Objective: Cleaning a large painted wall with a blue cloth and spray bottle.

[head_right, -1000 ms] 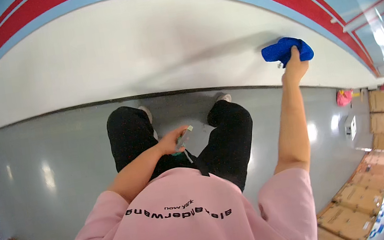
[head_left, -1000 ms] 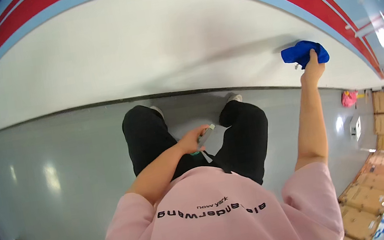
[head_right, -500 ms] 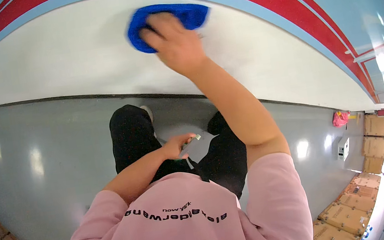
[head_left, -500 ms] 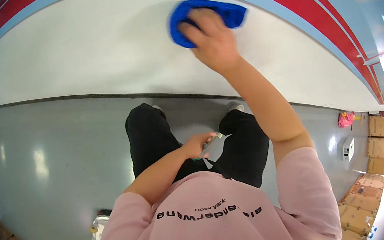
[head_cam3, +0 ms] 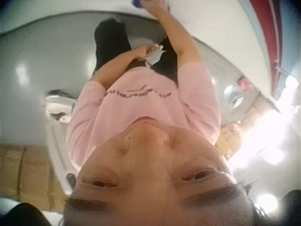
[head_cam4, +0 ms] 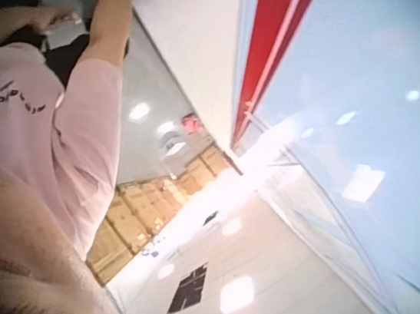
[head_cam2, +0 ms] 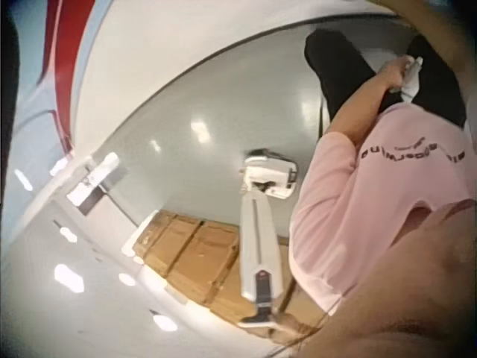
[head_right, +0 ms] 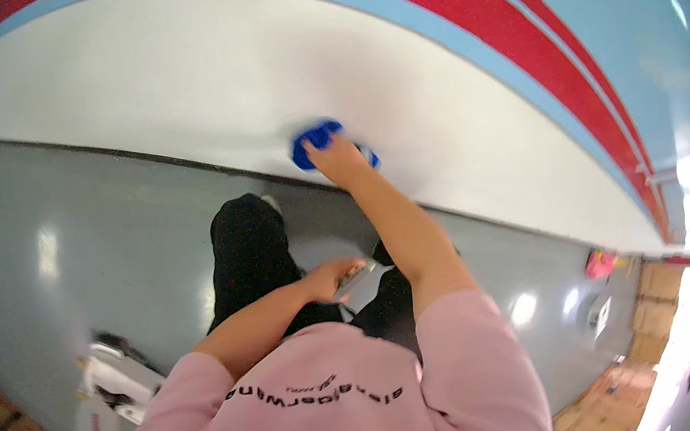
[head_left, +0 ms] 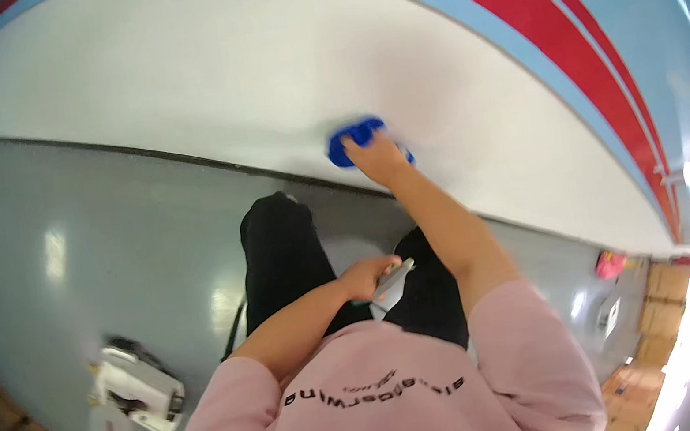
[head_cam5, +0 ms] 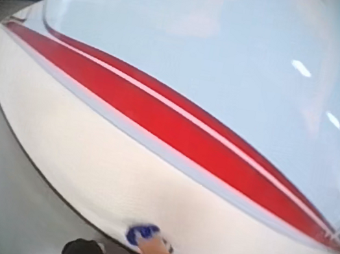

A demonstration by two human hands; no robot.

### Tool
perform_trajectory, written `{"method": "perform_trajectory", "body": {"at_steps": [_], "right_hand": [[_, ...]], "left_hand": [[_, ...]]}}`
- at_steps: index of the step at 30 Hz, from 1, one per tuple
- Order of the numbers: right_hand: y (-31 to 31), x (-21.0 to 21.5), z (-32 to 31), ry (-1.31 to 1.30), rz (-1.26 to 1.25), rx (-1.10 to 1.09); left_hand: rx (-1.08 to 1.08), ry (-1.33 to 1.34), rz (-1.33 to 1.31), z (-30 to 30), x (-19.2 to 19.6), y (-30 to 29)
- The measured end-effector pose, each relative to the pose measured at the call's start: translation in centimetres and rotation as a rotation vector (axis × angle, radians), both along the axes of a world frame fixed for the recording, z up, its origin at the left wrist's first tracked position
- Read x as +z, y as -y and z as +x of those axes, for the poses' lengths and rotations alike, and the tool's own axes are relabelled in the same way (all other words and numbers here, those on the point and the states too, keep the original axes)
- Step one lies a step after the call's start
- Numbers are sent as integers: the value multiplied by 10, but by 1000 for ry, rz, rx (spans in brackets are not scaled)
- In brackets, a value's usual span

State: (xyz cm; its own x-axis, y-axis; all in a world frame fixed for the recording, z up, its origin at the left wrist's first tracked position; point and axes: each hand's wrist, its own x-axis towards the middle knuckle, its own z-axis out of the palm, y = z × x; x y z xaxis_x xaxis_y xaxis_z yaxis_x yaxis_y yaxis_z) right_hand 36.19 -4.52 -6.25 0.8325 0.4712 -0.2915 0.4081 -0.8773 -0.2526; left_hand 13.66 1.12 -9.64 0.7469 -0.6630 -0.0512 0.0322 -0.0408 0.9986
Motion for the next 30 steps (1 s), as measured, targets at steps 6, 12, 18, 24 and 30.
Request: {"method": "perform_trajectory", "body": {"at_steps": [6,12,18,24,30], "right_hand": [[38,75,-29,370,-437,667],[-27,205,-51,1239,140,634],[-11,135,-69,1204,217,627],[157,-5,-82,706,-108,639],[168,84,-102,825,-98,637]], "left_hand": [[-85,-53,55,-14,3,12],[-83,-56,102,-35,-6,66],[-35,-35,64,-57,-36,121],[37,29,140,-63,-22,158],[-54,-21,90,-80,-30,185]]}}
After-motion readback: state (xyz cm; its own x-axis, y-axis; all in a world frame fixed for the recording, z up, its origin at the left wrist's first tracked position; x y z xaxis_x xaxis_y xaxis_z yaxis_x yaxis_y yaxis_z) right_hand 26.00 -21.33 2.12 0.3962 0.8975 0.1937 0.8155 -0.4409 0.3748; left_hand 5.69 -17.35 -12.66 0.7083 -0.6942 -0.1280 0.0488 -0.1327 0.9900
